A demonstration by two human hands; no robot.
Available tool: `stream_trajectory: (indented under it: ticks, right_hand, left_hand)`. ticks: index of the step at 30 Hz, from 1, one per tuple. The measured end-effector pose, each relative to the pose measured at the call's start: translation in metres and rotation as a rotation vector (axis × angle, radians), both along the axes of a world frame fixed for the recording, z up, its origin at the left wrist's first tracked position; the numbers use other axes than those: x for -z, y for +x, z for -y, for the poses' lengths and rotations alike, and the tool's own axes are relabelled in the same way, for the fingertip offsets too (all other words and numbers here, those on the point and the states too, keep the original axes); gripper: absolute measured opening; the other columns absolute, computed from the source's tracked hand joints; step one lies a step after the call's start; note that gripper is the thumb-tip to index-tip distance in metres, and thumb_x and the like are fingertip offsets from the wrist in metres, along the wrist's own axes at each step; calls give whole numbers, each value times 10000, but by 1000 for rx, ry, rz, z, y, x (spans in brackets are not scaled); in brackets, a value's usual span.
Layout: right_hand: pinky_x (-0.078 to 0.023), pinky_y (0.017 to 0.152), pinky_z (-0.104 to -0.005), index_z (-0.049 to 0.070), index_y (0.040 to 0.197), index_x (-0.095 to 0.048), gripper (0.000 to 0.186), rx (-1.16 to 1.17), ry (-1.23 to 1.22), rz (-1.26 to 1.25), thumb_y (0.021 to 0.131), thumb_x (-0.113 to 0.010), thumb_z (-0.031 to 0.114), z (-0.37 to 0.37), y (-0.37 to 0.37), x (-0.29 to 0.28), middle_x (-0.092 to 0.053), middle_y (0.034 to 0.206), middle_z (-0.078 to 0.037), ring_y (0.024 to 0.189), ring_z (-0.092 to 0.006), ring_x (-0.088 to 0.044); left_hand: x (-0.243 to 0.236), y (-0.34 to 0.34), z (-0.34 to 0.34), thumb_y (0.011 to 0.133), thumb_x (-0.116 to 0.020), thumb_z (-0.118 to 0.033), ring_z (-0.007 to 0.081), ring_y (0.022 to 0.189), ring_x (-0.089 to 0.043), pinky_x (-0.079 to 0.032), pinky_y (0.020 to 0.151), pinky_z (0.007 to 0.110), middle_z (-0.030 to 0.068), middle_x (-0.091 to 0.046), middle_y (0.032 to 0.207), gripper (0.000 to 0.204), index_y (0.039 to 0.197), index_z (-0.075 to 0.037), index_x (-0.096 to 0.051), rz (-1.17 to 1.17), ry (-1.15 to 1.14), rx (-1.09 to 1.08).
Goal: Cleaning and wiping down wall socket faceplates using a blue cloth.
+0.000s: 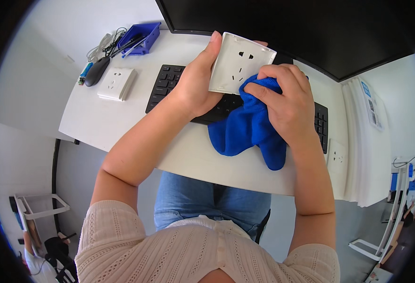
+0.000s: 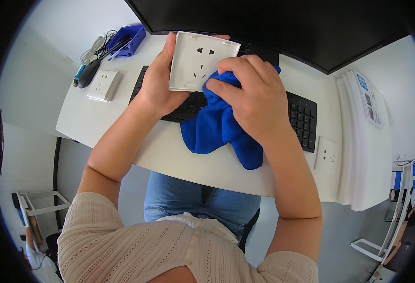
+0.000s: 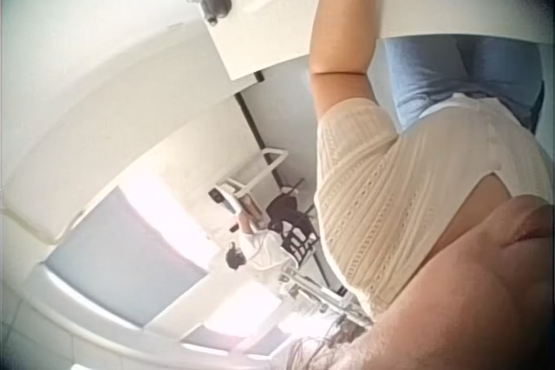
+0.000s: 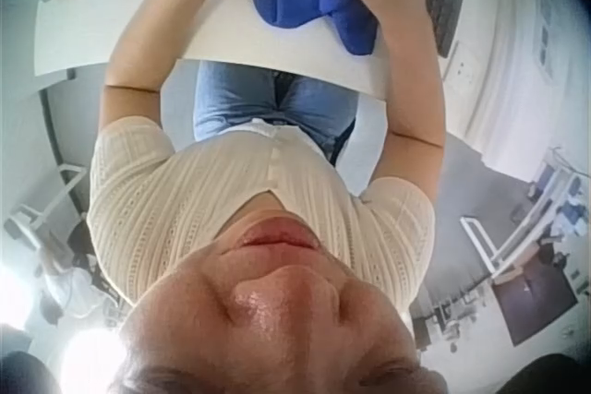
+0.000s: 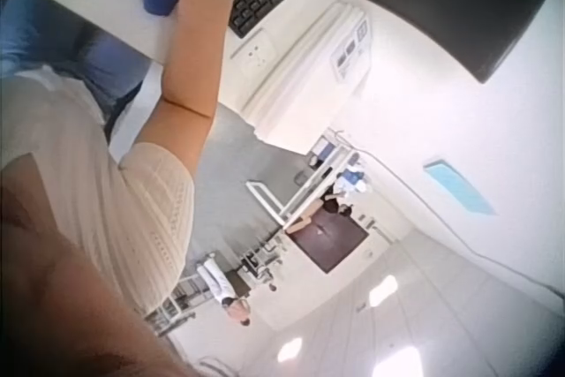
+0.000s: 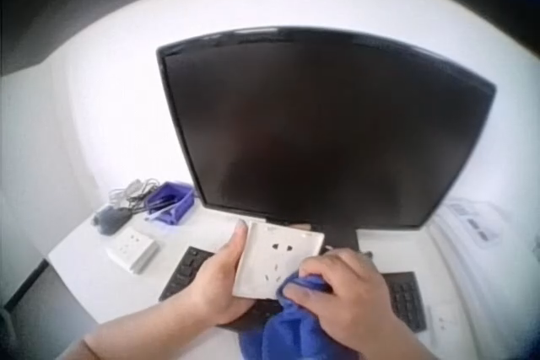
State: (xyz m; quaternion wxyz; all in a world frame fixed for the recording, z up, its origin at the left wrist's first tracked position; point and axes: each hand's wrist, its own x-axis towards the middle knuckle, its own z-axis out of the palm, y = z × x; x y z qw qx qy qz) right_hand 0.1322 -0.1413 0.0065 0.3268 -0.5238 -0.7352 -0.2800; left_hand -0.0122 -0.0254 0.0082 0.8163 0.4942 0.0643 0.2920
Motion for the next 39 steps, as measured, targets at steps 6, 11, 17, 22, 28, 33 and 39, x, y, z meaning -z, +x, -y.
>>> stream_trajectory:
  ticks: [6,11,17,22,28,33,39]
  right_hand:
    - [-491,730,-330,109,886,-744,239,159,164,-149,691,-678,-12,0,20,-3,-601,976,-65,861,-233,-587]
    - [-502,703,-325,92,897,-744,252,57,136,-303,683,-685,-26,2,0,-6,-600,958,-56,828,-230,-602]
    - [-496,715,-328,110,800,-737,171,-1,-115,-141,661,-706,15,0,-3,5,-603,935,-21,841,-216,-590]
    - [-489,727,-323,133,762,-733,157,58,-53,-44,639,-716,38,-2,6,4,-604,935,-21,861,-214,-585]
    - [-490,776,-328,122,882,-732,220,251,114,-232,734,-665,-27,1,22,1,-590,987,-59,910,-244,-584]
    - [-494,817,-341,134,1097,-697,400,185,141,-467,783,-590,-89,4,26,-3,-561,1107,-87,973,-264,-571]
    - [-486,838,-335,187,1081,-712,449,53,-117,22,666,-723,16,-1,1,1,-603,1189,7,1004,-234,-563]
  left_hand:
    - [0,-6,-14,986,-182,-639,287,1220,-561,-469,1012,428,145,-559,1344,781,1443,-46,-406,-1,-131,189]
    - [-4,-12,-17,987,-184,-636,317,1162,-601,-481,998,431,177,-567,1323,788,1437,-29,-407,25,-286,71]
    - [-2,-5,-13,1022,-209,-564,256,1174,-588,-484,989,408,121,-609,1270,695,1327,-34,-540,-64,-10,3]
    - [1,0,-3,1031,-198,-538,271,1155,-601,-494,983,416,132,-600,1280,687,1351,-17,-510,-145,-44,38]
    - [-2,-1,-2,1016,-170,-569,382,1094,-627,-512,954,498,188,-583,1287,722,1421,-28,-426,-179,-112,152]
    - [1,-7,-17,1011,-191,-577,355,1166,-589,-482,997,488,176,-557,1327,707,1468,-64,-358,1,-235,233]
    - [3,-6,-17,1037,-201,-500,273,1255,-519,-419,1064,421,124,-527,1375,628,1446,-70,-404,10,-301,130]
